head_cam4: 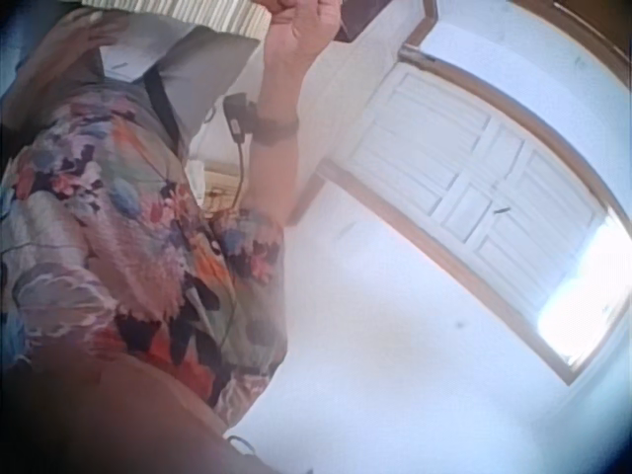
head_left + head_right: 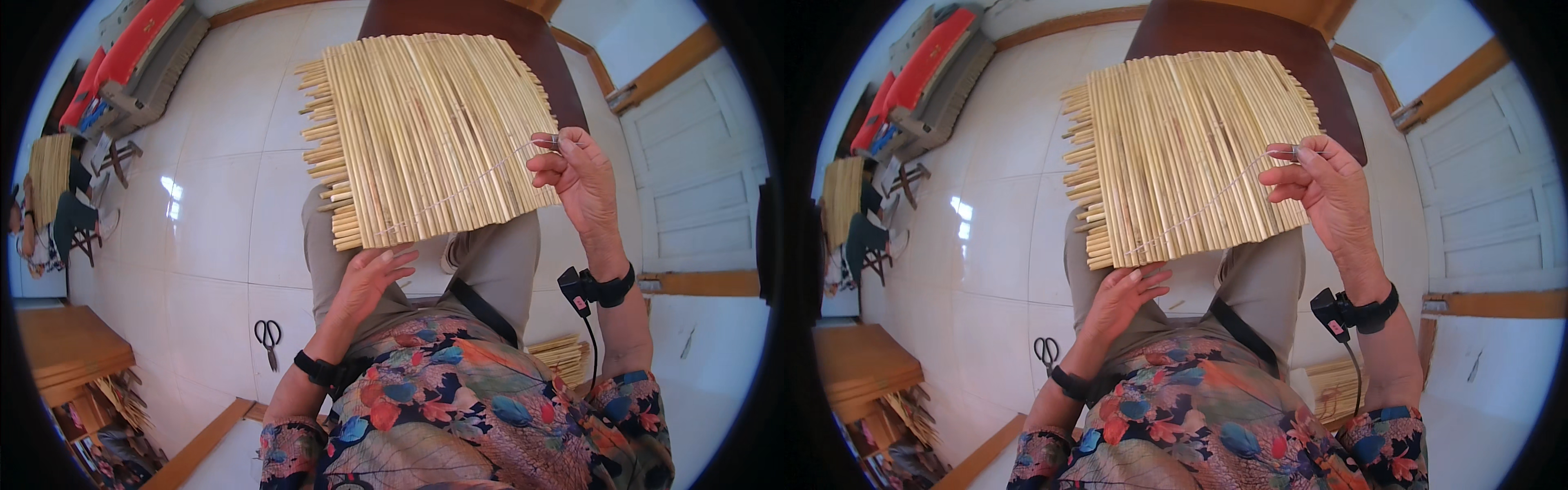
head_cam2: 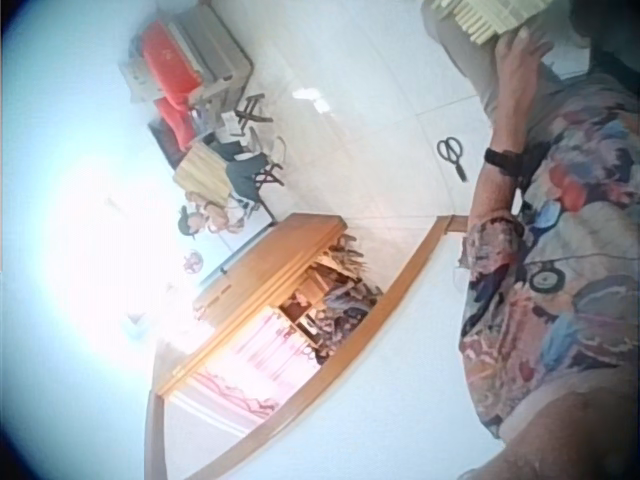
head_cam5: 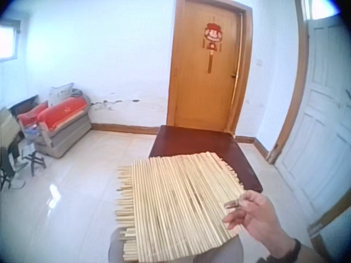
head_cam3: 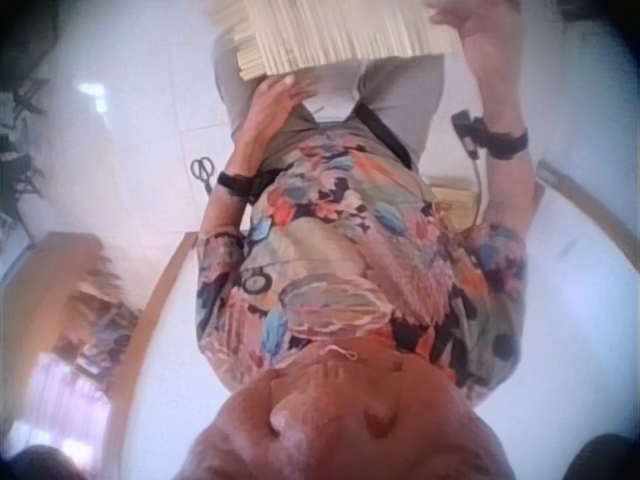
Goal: The person ties individual reeds together with string to form a mat and uses scissors to trim the ends of the reeds.
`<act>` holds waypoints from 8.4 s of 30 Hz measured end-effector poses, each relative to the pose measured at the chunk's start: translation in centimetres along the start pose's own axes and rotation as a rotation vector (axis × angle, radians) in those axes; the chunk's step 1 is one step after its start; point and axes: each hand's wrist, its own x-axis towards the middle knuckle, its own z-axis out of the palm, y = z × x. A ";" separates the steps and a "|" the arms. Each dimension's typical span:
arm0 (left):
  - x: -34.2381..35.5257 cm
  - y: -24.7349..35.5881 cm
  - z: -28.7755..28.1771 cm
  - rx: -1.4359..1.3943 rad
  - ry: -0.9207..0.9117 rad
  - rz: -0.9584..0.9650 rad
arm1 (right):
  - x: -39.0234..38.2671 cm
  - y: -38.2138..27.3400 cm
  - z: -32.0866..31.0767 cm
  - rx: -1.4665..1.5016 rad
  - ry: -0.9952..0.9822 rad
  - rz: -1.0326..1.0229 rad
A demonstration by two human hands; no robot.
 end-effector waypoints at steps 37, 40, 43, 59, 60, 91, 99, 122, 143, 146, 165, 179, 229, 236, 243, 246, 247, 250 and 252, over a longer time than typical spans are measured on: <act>-0.7 1.0 -0.1 -0.065 0.047 -0.041 | 0.7 9.8 8.6 -0.934 -0.583 0.079; -0.6 1.1 -0.1 -0.070 0.021 -0.040 | 0.5 10.6 8.0 -0.969 -0.596 0.065; -0.6 0.8 -0.2 -0.065 0.018 -0.030 | 0.6 11.6 7.3 -0.974 -0.652 -0.111; -0.7 0.6 0.0 -0.106 0.102 0.040 | 0.5 11.0 8.8 -1.068 -0.668 -0.021; -0.6 0.5 0.0 -0.100 0.088 0.060 | 0.7 10.8 9.2 -1.108 -0.666 -0.054; -0.3 -0.1 -0.3 -0.079 0.131 0.024 | 1.3 11.1 9.2 -1.303 -0.810 -0.061; -0.1 0.5 -0.1 -0.089 0.097 0.017 | 1.5 10.8 9.6 -1.312 -0.813 -0.035; -0.5 0.2 -0.8 -0.035 -0.006 0.060 | 2.0 8.6 12.2 -1.533 -1.052 -0.145; -0.6 -0.1 -1.1 0.013 0.001 0.057 | 2.9 8.0 13.4 -1.530 -1.114 0.078; -0.7 0.2 -0.9 0.027 -0.012 0.047 | 3.0 8.2 12.7 -1.495 -1.057 0.104; -0.7 0.2 -0.9 -0.050 -0.031 0.053 | 2.6 8.5 12.5 -1.500 -1.038 0.013; -0.6 -0.1 -1.0 -0.040 -0.014 0.048 | 2.6 7.8 13.4 -1.538 -1.082 0.035; -1.2 -0.4 -0.9 -0.254 0.174 0.130 | 2.8 7.2 16.5 -1.829 -1.176 -0.121; -0.6 0.9 0.2 -0.090 0.323 0.185 | 3.9 7.3 16.5 -1.738 -1.289 -0.243; -0.8 1.3 0.4 0.002 0.315 0.190 | 3.6 7.8 16.9 -1.770 -1.331 -0.266; -0.9 1.2 0.3 0.093 0.300 0.225 | 3.6 7.9 16.8 -1.774 -1.317 -0.271; -0.9 1.2 0.3 0.120 0.288 0.238 | 3.6 8.0 16.7 -1.762 -1.309 -0.296; -1.0 1.3 0.1 -0.008 0.282 0.200 | 3.6 7.9 16.9 -1.781 -1.349 -0.312; -1.0 1.1 -0.1 -0.005 0.277 0.197 | 3.6 8.2 16.9 -1.802 -1.366 -0.292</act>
